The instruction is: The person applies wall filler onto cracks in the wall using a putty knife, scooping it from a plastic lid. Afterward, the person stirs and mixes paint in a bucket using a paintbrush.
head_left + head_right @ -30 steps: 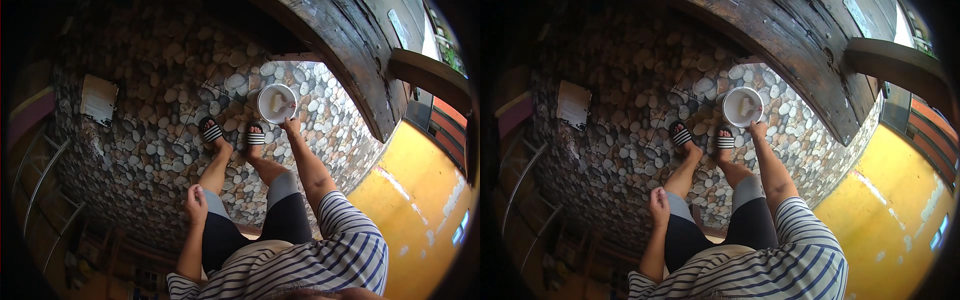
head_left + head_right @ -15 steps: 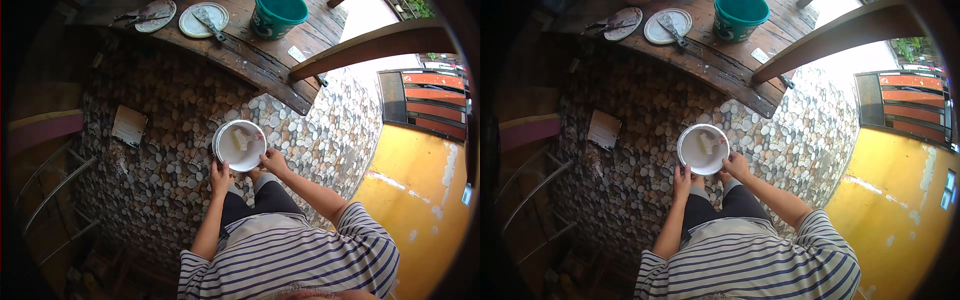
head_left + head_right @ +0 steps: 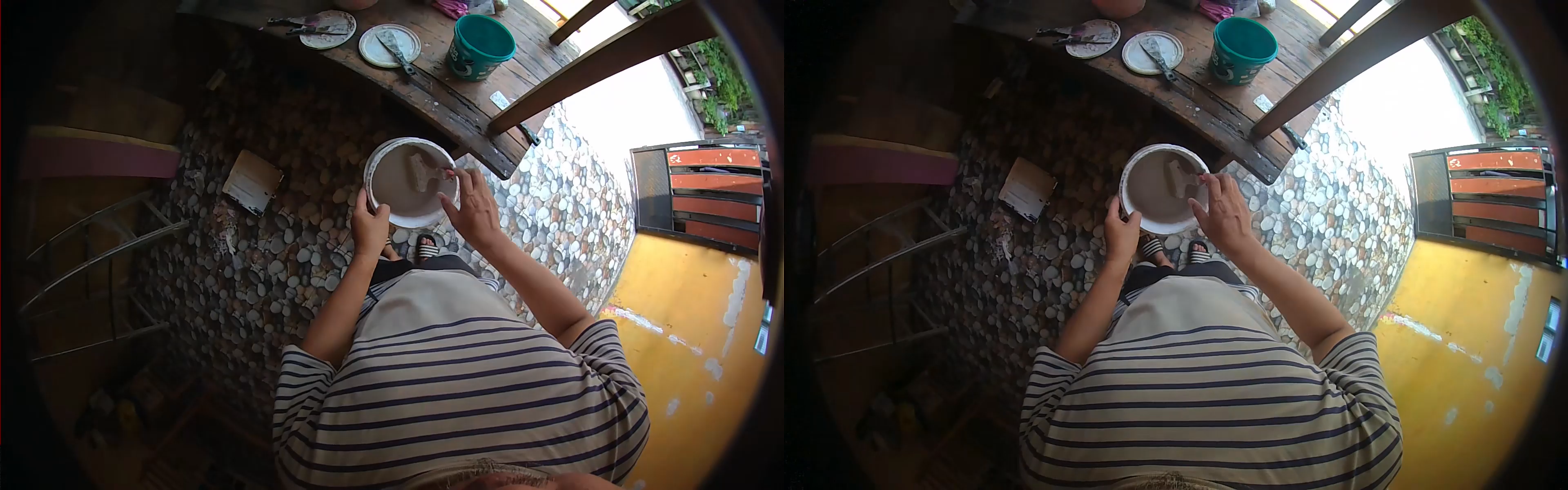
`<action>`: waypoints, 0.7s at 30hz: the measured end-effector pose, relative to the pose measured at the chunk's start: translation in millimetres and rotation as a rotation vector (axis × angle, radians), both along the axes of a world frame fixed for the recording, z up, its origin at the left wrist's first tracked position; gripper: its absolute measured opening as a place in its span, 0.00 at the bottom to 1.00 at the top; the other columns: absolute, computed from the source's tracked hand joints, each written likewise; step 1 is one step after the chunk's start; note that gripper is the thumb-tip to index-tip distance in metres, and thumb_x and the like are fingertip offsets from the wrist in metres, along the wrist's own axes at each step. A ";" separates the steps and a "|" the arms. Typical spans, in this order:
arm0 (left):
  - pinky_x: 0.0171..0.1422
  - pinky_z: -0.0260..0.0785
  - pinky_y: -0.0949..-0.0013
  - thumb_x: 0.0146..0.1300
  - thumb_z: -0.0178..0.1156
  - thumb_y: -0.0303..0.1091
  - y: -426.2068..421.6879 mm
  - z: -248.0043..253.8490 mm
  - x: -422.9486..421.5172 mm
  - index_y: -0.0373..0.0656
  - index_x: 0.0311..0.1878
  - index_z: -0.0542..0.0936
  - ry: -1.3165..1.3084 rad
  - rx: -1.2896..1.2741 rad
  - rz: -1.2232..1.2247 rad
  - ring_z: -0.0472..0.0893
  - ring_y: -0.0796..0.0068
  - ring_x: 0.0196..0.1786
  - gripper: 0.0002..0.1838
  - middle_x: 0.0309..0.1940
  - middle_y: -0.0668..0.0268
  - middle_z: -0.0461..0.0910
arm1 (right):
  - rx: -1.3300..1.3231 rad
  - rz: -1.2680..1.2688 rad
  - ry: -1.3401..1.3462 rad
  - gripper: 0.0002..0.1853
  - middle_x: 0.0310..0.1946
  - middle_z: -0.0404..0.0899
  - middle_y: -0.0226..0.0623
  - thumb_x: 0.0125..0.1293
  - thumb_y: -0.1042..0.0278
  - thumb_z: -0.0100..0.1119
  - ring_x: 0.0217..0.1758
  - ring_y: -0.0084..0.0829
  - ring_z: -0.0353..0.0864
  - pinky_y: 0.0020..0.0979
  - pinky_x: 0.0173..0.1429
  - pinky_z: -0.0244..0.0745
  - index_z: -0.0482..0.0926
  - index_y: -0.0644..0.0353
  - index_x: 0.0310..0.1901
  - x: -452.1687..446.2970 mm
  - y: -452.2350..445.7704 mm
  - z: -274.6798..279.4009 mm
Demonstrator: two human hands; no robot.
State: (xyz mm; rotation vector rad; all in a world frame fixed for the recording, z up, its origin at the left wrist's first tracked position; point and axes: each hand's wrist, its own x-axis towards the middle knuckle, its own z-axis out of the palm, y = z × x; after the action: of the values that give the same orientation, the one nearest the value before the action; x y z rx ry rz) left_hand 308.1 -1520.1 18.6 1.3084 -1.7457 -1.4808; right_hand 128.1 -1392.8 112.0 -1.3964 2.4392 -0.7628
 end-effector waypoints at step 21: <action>0.62 0.74 0.65 0.61 0.56 0.27 -55.5 57.4 -40.8 0.31 0.67 0.71 0.232 -0.068 -0.070 0.83 0.64 0.57 0.29 0.55 0.52 0.83 | 0.357 0.151 0.359 0.07 0.38 0.85 0.51 0.60 0.78 0.56 0.39 0.46 0.89 0.41 0.38 0.84 0.83 0.66 0.37 -21.0 -104.8 10.5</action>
State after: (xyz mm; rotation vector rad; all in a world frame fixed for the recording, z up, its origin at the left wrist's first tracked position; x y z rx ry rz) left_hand 267.3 -1575.6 76.0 1.0060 -1.6891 -1.5306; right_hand 107.1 -1497.6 122.5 -1.6522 2.5150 -0.0346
